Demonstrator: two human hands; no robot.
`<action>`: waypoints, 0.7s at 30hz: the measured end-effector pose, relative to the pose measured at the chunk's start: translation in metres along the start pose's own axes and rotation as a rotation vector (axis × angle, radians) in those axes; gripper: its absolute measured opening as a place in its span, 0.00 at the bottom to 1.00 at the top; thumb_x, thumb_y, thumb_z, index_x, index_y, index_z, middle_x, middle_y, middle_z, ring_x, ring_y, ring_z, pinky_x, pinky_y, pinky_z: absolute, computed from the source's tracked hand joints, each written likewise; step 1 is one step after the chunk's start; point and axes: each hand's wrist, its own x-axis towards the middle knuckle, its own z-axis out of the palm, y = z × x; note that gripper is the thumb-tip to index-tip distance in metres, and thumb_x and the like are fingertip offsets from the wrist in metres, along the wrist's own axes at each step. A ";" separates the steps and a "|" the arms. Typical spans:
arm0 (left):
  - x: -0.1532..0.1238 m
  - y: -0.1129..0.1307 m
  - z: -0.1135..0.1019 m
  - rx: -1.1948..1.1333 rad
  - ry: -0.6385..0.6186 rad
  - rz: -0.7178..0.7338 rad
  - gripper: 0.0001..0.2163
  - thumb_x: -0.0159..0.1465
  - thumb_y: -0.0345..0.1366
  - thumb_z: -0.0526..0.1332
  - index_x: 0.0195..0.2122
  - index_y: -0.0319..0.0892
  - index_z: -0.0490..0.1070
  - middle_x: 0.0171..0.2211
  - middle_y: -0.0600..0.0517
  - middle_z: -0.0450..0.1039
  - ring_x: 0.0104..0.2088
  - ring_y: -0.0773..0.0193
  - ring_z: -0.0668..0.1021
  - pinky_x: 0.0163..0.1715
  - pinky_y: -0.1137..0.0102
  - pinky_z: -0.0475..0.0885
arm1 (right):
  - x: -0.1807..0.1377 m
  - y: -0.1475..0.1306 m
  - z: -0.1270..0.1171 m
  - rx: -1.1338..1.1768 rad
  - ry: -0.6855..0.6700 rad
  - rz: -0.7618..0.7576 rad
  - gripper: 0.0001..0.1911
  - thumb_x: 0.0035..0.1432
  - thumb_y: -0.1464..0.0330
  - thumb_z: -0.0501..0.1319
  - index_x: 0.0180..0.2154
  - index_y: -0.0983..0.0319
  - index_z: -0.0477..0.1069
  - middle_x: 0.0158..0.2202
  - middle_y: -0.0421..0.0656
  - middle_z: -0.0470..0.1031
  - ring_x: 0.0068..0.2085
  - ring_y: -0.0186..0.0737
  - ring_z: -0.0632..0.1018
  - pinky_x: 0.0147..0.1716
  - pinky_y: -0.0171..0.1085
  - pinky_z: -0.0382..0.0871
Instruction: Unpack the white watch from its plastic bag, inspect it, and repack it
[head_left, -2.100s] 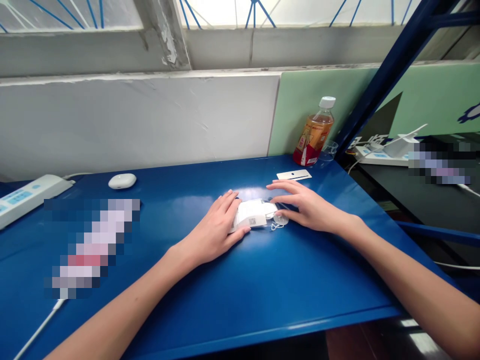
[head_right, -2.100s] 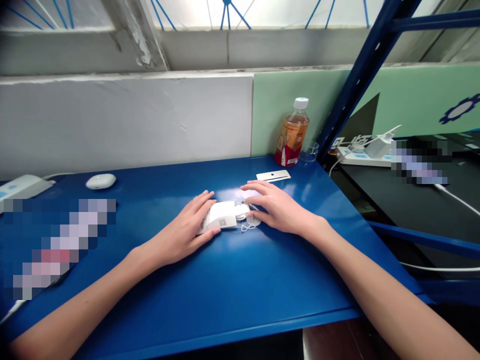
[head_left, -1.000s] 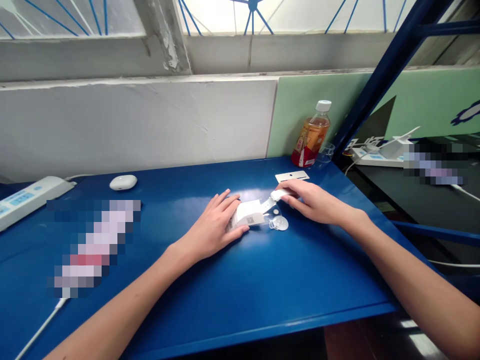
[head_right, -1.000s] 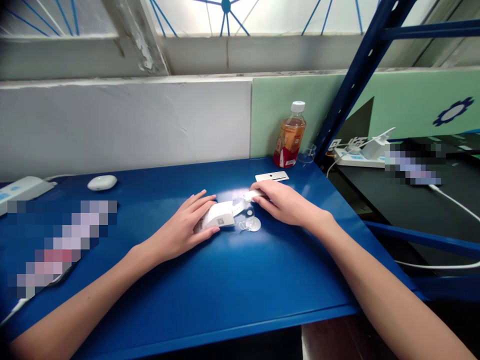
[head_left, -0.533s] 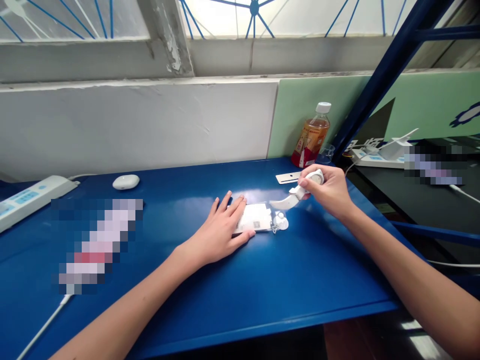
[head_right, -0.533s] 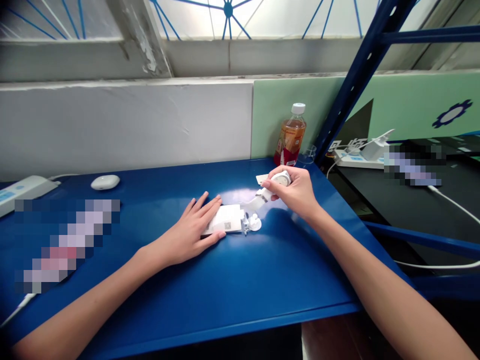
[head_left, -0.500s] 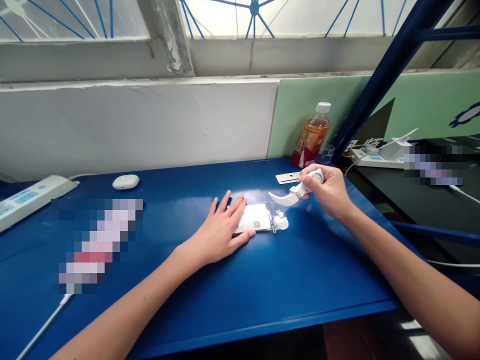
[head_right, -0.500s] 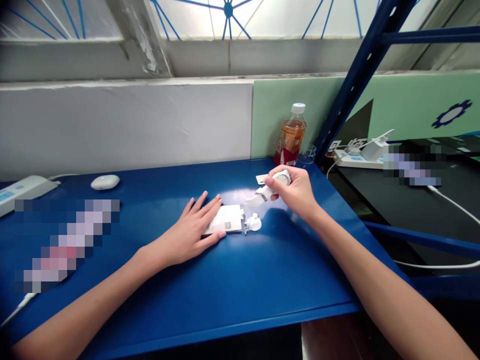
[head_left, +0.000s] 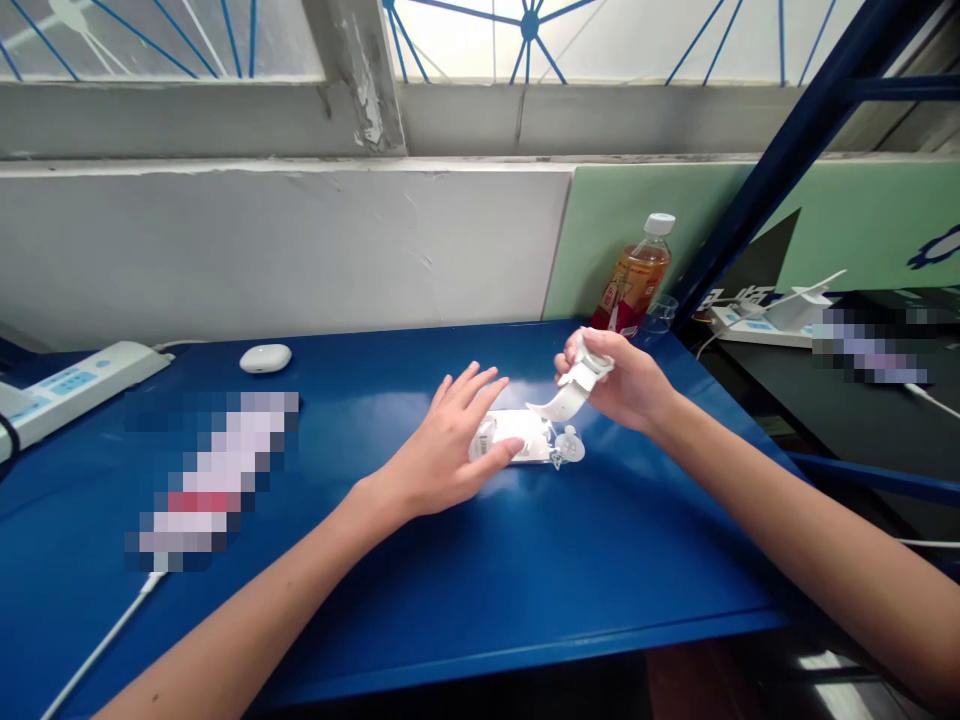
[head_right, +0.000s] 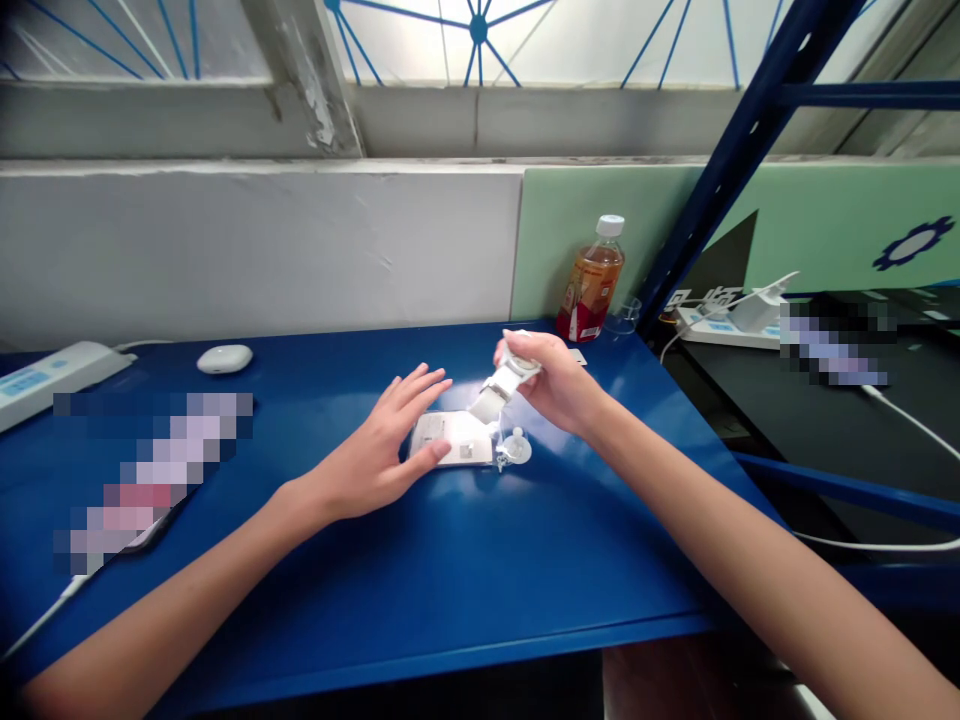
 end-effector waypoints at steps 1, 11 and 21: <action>0.002 0.005 -0.004 -0.107 0.027 0.027 0.27 0.71 0.49 0.52 0.65 0.37 0.61 0.68 0.39 0.58 0.69 0.44 0.57 0.66 0.49 0.51 | 0.006 -0.002 0.007 0.015 -0.023 -0.008 0.15 0.49 0.55 0.69 0.24 0.60 0.74 0.21 0.37 0.67 0.25 0.34 0.69 0.27 0.35 0.67; 0.022 0.037 0.017 -1.297 0.049 -0.241 0.18 0.69 0.50 0.58 0.37 0.38 0.71 0.29 0.47 0.79 0.31 0.57 0.82 0.38 0.62 0.76 | 0.040 0.006 0.053 0.205 -0.154 0.010 0.14 0.65 0.57 0.59 0.38 0.60 0.77 0.38 0.42 0.78 0.40 0.36 0.77 0.43 0.34 0.72; 0.017 0.025 0.028 -1.646 -0.187 -0.336 0.15 0.71 0.45 0.56 0.43 0.36 0.72 0.33 0.44 0.80 0.27 0.59 0.83 0.31 0.67 0.76 | 0.025 0.021 0.049 0.506 -0.433 0.277 0.27 0.72 0.59 0.40 0.53 0.68 0.71 0.57 0.52 0.75 0.57 0.41 0.76 0.63 0.41 0.61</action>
